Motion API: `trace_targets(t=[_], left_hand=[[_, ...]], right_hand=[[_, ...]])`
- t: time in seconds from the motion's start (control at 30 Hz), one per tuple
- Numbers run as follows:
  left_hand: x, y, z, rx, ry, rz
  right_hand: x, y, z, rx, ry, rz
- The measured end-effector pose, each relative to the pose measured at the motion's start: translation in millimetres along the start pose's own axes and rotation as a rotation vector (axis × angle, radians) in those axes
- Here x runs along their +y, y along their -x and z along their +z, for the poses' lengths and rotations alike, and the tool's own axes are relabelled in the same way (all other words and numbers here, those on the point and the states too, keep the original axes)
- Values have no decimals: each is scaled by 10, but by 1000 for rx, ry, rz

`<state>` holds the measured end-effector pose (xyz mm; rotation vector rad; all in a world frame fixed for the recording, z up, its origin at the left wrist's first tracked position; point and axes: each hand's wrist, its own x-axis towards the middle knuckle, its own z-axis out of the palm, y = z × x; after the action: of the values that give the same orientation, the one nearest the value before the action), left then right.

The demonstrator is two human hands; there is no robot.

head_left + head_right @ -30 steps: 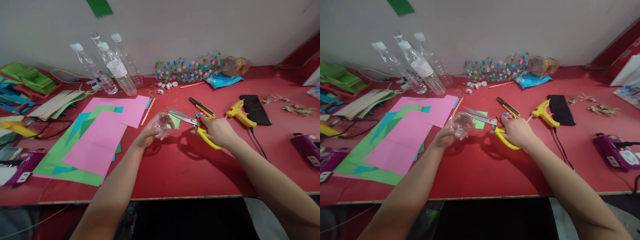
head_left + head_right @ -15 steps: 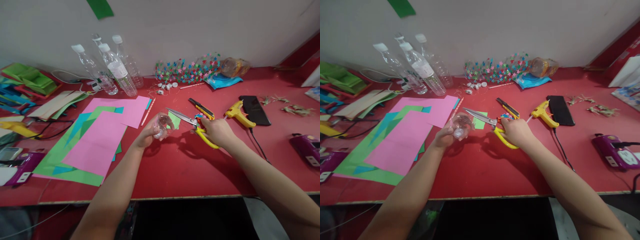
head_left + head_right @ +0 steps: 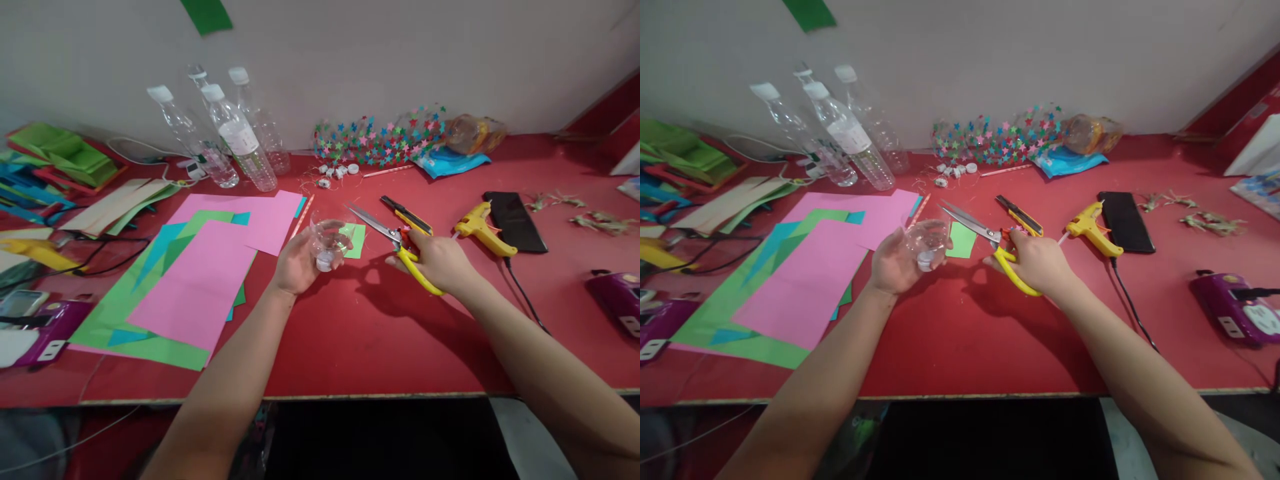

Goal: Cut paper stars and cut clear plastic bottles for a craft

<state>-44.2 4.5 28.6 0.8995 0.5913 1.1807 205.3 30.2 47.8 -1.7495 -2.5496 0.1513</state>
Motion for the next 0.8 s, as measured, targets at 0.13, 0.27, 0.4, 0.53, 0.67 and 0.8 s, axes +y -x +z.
trace_targets(t=[0.13, 0.27, 0.4, 0.53, 0.67, 0.8], left_hand=[[-50, -18, -26, 29, -36, 31], [-109, -34, -45, 87, -118, 77], [-124, -33, -42, 77, -198, 103], [-150, -28, -79, 65, -261, 137], [-183, -22, -107, 58, -287, 156], [-188, -16, -82, 63, -273, 163]], right_hand=[[-6, 19, -8, -6, 1, -35], [-29, 33, 5, -13, 42, -47], [-42, 42, 10, -14, 71, -65], [-53, 50, 3, -3, 91, -84], [-86, 57, -2, -24, 109, -100], [-109, 63, 1, -50, 139, -90]])
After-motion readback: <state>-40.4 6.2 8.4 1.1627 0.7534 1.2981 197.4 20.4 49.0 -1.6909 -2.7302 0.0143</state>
